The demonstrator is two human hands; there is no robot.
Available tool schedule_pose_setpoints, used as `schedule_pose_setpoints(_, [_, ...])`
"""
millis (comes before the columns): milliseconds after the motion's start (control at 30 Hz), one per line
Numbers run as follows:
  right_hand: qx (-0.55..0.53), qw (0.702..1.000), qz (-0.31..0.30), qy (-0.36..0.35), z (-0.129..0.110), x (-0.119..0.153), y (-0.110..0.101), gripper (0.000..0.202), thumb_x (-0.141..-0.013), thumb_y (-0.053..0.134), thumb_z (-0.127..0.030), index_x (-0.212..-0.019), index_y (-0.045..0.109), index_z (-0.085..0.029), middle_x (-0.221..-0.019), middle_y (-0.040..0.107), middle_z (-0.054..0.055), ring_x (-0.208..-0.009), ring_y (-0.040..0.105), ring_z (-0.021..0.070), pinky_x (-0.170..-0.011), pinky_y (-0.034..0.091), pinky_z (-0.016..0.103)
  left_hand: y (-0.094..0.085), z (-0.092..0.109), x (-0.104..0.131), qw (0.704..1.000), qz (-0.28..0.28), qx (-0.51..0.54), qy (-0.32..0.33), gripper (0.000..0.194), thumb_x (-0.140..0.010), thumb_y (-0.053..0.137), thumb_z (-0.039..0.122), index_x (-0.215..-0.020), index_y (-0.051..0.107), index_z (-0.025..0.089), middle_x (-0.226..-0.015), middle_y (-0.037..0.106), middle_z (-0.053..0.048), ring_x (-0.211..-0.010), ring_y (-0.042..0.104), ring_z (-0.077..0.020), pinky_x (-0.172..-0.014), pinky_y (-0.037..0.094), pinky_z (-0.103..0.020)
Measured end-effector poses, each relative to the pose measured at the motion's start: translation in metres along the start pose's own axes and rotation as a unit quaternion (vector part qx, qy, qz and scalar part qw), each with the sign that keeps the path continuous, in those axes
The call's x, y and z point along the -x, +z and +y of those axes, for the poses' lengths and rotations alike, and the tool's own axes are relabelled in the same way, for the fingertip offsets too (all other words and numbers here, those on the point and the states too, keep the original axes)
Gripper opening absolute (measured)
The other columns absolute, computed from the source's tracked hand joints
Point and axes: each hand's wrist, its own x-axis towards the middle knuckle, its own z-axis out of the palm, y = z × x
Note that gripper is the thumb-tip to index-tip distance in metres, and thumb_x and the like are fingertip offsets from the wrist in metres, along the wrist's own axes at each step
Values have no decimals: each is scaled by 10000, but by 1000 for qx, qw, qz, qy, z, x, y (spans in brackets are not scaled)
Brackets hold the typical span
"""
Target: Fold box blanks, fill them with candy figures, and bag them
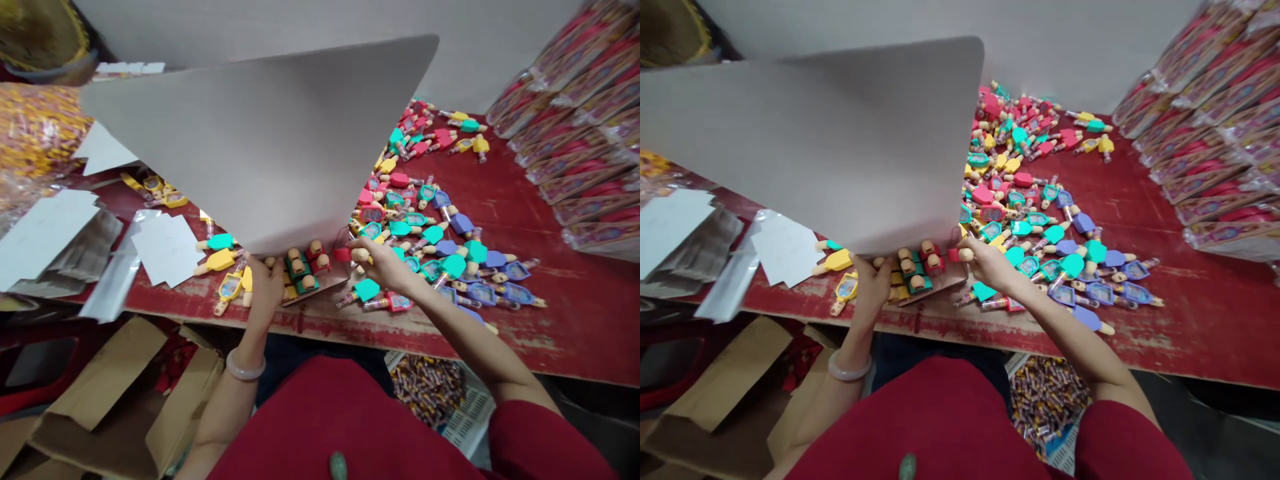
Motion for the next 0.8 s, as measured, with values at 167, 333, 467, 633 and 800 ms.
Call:
schedule_pose_setpoints(167, [101,993,-53,-33,4,-17,17,331,-812,531,-54,-1106,634,-168,-1114,689,124,-1071,627,257,-884,458,324,0,4,0,999,6,-7,-36,678,-844,622,269,-1422,307,105,-1440,492,-211,-1331,500,-277,-1218,341,-435])
schedule_pose_setpoints(333, [190,976,-99,37,0,-32,12,435,-784,539,-30,-1200,597,-144,-1079,689,143,-972,637,268,-755,413,297,-1,9,-1,998,0,-22,-64,779,-826,643,282,-1474,256,88,-1511,425,-236,-1417,432,-310,-1241,303,-446])
schedule_pose_setpoints(467, [202,966,-132,92,-14,-47,7,416,-852,540,-104,-1266,547,-139,-1031,718,139,-918,663,274,-679,362,286,-3,9,0,998,-4,-35,-48,771,-829,648,294,-1470,276,83,-1521,415,-243,-1436,414,-317,-1256,273,-448])
schedule_pose_setpoints(633, [194,966,-141,99,-19,-45,14,470,-837,581,-108,-1300,512,-148,-1072,728,146,-975,681,284,-700,382,286,-4,0,-1,999,6,-31,-21,724,-833,668,315,-1445,324,137,-1496,466,-193,-1437,426,-289,-1252,292,-411])
schedule_pose_setpoints(800, [178,970,-133,95,-12,-38,17,416,-857,560,-123,-1268,521,-178,-1097,728,123,-1010,683,281,-680,385,281,-5,-5,-3,999,-3,-35,-30,753,-829,676,332,-1449,311,110,-1491,462,-213,-1432,428,-305,-1260,281,-428])
